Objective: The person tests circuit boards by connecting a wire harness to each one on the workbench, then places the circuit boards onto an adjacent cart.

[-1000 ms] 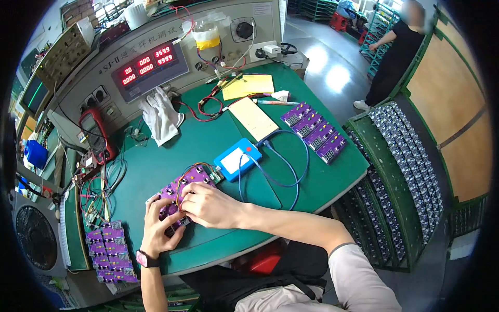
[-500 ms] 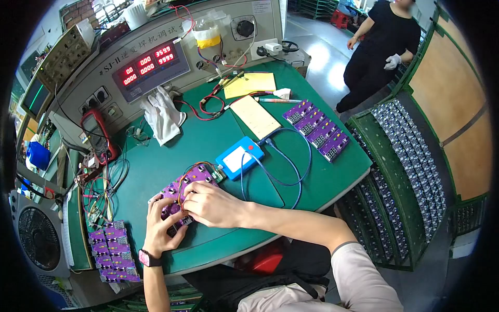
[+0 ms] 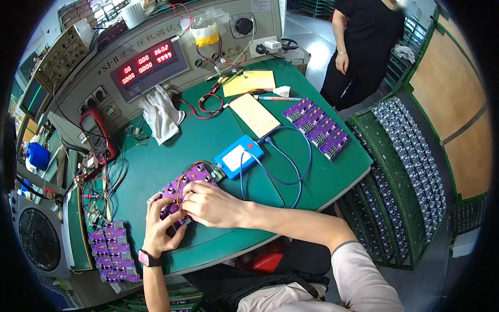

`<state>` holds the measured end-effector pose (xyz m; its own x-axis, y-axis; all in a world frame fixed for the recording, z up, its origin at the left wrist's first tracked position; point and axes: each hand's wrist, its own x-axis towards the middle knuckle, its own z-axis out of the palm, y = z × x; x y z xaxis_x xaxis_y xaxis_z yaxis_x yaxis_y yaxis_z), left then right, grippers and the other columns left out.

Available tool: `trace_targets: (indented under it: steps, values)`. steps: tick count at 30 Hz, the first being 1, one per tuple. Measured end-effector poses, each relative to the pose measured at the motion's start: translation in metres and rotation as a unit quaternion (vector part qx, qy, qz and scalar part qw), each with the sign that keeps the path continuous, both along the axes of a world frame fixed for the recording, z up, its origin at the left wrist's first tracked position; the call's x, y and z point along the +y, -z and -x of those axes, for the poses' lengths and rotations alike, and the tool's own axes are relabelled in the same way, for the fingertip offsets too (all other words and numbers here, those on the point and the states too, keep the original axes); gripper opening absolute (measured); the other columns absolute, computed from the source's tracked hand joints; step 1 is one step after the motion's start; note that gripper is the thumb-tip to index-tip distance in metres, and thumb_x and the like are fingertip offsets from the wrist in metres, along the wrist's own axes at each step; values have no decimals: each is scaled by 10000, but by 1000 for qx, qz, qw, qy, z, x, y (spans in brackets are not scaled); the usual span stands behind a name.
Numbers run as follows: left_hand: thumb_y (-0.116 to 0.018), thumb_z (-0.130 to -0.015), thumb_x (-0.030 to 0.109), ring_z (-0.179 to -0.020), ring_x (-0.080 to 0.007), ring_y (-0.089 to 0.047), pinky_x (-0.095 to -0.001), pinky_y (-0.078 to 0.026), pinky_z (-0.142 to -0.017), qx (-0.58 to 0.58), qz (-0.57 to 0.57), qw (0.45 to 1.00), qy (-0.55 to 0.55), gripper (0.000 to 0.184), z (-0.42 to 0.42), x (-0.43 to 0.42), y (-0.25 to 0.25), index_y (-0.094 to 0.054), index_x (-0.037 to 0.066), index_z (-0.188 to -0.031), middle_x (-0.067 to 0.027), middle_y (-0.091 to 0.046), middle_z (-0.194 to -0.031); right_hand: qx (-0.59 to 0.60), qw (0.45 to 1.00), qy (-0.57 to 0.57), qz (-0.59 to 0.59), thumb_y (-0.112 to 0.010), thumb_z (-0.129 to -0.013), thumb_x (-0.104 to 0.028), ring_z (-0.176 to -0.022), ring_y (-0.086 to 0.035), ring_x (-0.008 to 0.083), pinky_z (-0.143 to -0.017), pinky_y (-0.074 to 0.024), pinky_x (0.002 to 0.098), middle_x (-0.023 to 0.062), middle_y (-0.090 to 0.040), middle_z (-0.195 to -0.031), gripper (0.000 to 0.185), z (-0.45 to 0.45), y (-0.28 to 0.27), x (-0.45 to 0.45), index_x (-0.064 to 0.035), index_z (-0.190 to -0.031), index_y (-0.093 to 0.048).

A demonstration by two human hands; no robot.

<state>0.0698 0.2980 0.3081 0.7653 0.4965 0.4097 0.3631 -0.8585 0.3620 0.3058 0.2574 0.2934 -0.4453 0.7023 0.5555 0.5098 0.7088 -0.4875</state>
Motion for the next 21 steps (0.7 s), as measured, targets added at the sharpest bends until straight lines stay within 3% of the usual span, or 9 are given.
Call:
trace_targets:
  steps: [21]
  values:
    - [-812, -665, 197, -1145, -341, -583, -596, -379, -1102, 1, 1, 1000, 1, 432, 0, 0, 0, -725, 175, -1087, -154, -601, -1217, 3, 1000, 3, -1, -699, -850, -100, -1148, -586, 299, -1048, -445, 425, 126, -679, -1032, 137, 1, 2, 0, -21, -956, -661]
